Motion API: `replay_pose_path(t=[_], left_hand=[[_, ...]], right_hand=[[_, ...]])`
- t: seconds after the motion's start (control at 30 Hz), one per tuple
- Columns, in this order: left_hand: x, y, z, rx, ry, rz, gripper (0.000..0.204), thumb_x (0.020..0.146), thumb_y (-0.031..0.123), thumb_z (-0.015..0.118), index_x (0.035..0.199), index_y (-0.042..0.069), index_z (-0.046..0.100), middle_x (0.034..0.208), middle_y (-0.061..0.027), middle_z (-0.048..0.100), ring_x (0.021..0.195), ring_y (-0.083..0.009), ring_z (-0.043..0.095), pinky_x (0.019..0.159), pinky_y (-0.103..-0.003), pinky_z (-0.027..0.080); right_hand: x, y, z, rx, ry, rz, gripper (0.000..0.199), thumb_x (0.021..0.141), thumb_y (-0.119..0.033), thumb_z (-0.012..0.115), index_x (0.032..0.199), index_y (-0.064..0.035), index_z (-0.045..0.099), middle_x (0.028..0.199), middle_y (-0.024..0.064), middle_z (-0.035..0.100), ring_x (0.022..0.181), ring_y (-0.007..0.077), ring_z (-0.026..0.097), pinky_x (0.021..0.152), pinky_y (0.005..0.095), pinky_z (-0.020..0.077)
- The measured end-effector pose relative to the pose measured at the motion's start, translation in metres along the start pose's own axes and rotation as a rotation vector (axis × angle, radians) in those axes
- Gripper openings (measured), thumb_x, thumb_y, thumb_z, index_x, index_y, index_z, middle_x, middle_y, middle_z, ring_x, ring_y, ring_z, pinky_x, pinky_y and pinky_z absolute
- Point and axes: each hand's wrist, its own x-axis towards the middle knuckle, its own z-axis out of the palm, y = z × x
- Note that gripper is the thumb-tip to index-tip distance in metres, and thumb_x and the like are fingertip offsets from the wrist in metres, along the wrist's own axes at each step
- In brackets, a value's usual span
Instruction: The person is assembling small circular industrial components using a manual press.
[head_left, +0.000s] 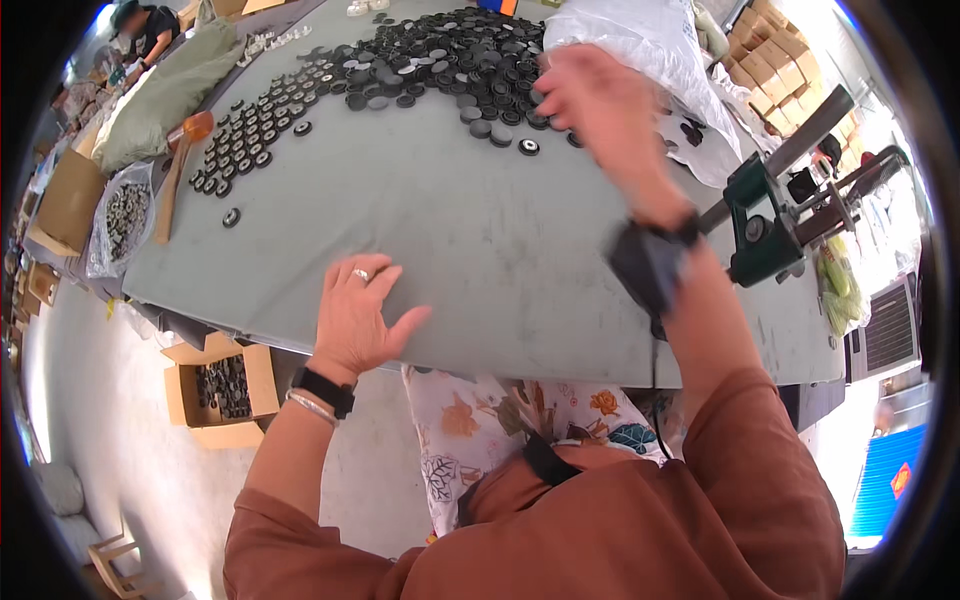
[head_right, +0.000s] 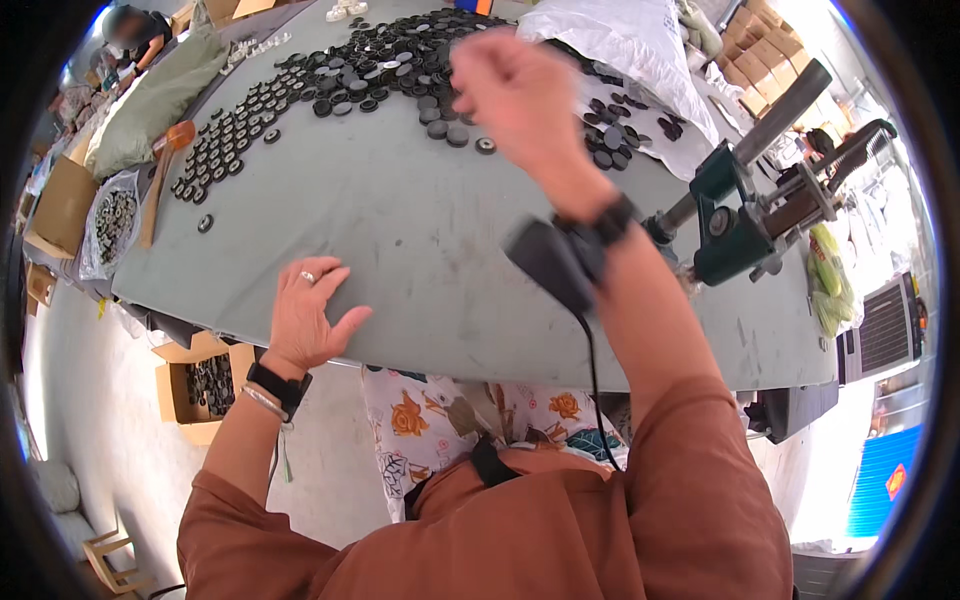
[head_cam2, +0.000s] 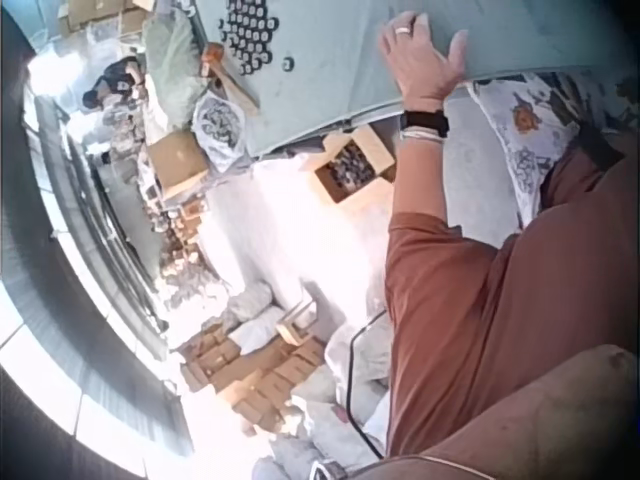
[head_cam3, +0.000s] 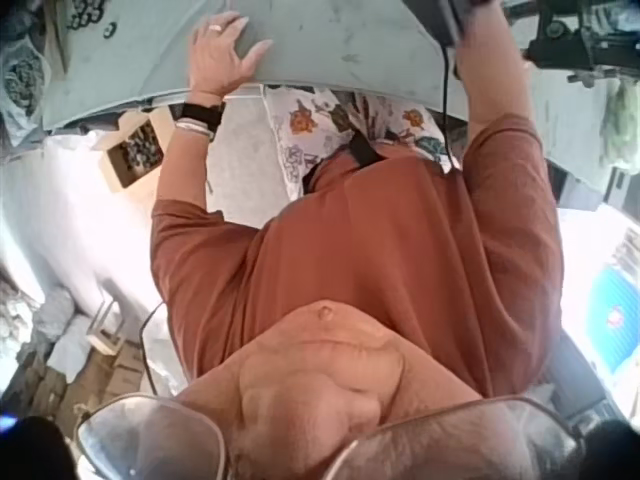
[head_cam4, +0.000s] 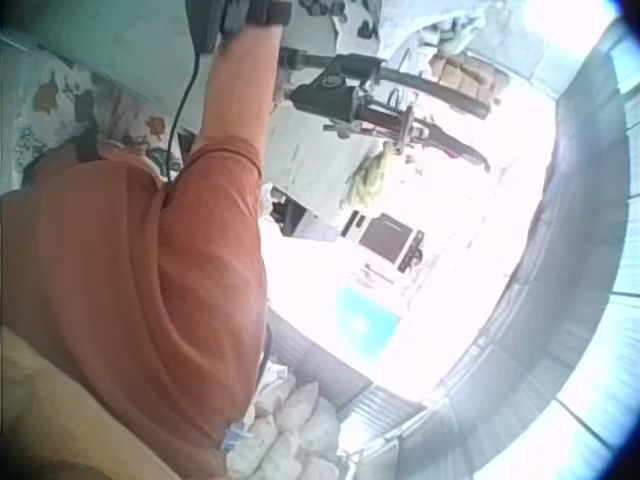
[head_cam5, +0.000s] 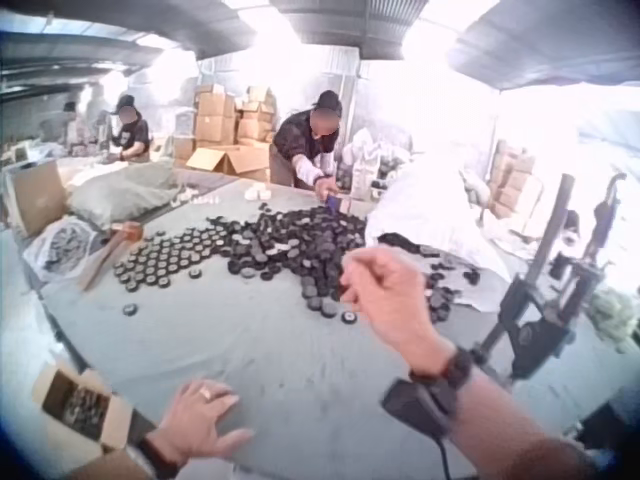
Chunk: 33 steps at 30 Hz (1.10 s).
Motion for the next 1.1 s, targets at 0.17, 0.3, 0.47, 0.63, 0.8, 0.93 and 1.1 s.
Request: replay_pose_path(t=[0.17, 0.3, 0.47, 0.63, 0.8, 0.93, 1.1], left_hand=[[0.004, 0.003, -0.003, -0.043, -0.018, -0.025, 0.048, 0.067, 0.032, 0.075, 0.102, 0.001, 0.061, 0.107, -0.011, 0.056, 0.1, -0.032, 0.051, 0.09, -0.041, 0.039], [0.005, 0.002, -0.005, -0.054, -0.031, -0.05, 0.049, 0.064, 0.031, 0.076, 0.101, 0.003, 0.062, 0.107, -0.0106, 0.056, 0.1, -0.0318, 0.051, 0.09, -0.041, 0.038], [0.008, 0.005, -0.007, -0.041, -0.06, -0.074, 0.049, 0.064, 0.031, 0.076, 0.102, 0.003, 0.061, 0.108, -0.0103, 0.056, 0.1, -0.0316, 0.051, 0.091, -0.041, 0.038], [0.008, 0.006, -0.004, -0.06, -0.062, -0.066, 0.048, 0.064, 0.028, 0.077, 0.102, 0.004, 0.061, 0.11, -0.0103, 0.056, 0.101, -0.0323, 0.05, 0.091, -0.041, 0.039], [0.005, 0.003, -0.006, -0.026, -0.07, -0.078, 0.049, 0.063, 0.023, 0.078, 0.104, 0.004, 0.06, 0.112, -0.0119, 0.055, 0.103, -0.0333, 0.05, 0.09, -0.042, 0.04], [0.005, 0.006, -0.004, -0.01, -0.079, -0.061, 0.047, 0.065, 0.022, 0.077, 0.104, 0.003, 0.059, 0.113, -0.0124, 0.055, 0.104, -0.0332, 0.05, 0.09, -0.042, 0.04], [0.007, 0.006, -0.001, 0.0, -0.098, -0.051, 0.045, 0.068, 0.02, 0.074, 0.107, 0.003, 0.057, 0.116, -0.0135, 0.053, 0.106, -0.034, 0.048, 0.092, -0.042, 0.039]], right_hand=[[0.048, 0.145, 0.048, -0.769, -0.315, -0.03, 0.027, 0.085, -0.031, 0.06, 0.096, -0.0076, 0.067, 0.094, 0.013, 0.067, 0.09, 0.0298, 0.064, 0.08, 0.0395, 0.0502], [0.052, 0.169, 0.075, -1.011, -0.359, 0.012, 0.032, 0.083, -0.033, 0.064, 0.101, -0.0066, 0.065, 0.108, 0.0159, 0.059, 0.101, 0.0333, 0.058, 0.084, 0.0414, 0.0486], [0.036, 0.169, 0.086, -0.902, -0.436, -0.065, 0.031, 0.083, -0.027, 0.064, 0.1, -0.0011, 0.061, 0.11, 0.0162, 0.056, 0.104, 0.0334, 0.054, 0.085, 0.0417, 0.0474], [-0.049, 0.129, 0.045, -0.691, -0.459, -0.152, 0.025, 0.082, -0.016, 0.062, 0.101, -0.0011, 0.054, 0.106, 0.0151, 0.054, 0.105, 0.0337, 0.05, 0.082, 0.0418, 0.0477], [-0.097, 0.122, -0.031, -0.76, -0.278, 0.141, 0.034, 0.08, -0.015, 0.065, 0.109, -0.0029, 0.054, 0.105, 0.0144, 0.055, 0.102, 0.0326, 0.051, 0.085, 0.0401, 0.0446], [-0.111, 0.129, -0.067, -0.772, -0.154, 0.218, 0.041, 0.077, -0.017, 0.068, 0.113, -0.0026, 0.053, 0.105, 0.0155, 0.056, 0.099, 0.0333, 0.053, 0.084, 0.0392, 0.0448], [-0.12, 0.132, -0.086, -0.729, -0.176, 0.185, 0.039, 0.075, -0.014, 0.07, 0.109, -0.0018, 0.057, 0.102, 0.0172, 0.058, 0.097, 0.0351, 0.055, 0.084, 0.0405, 0.0445]])
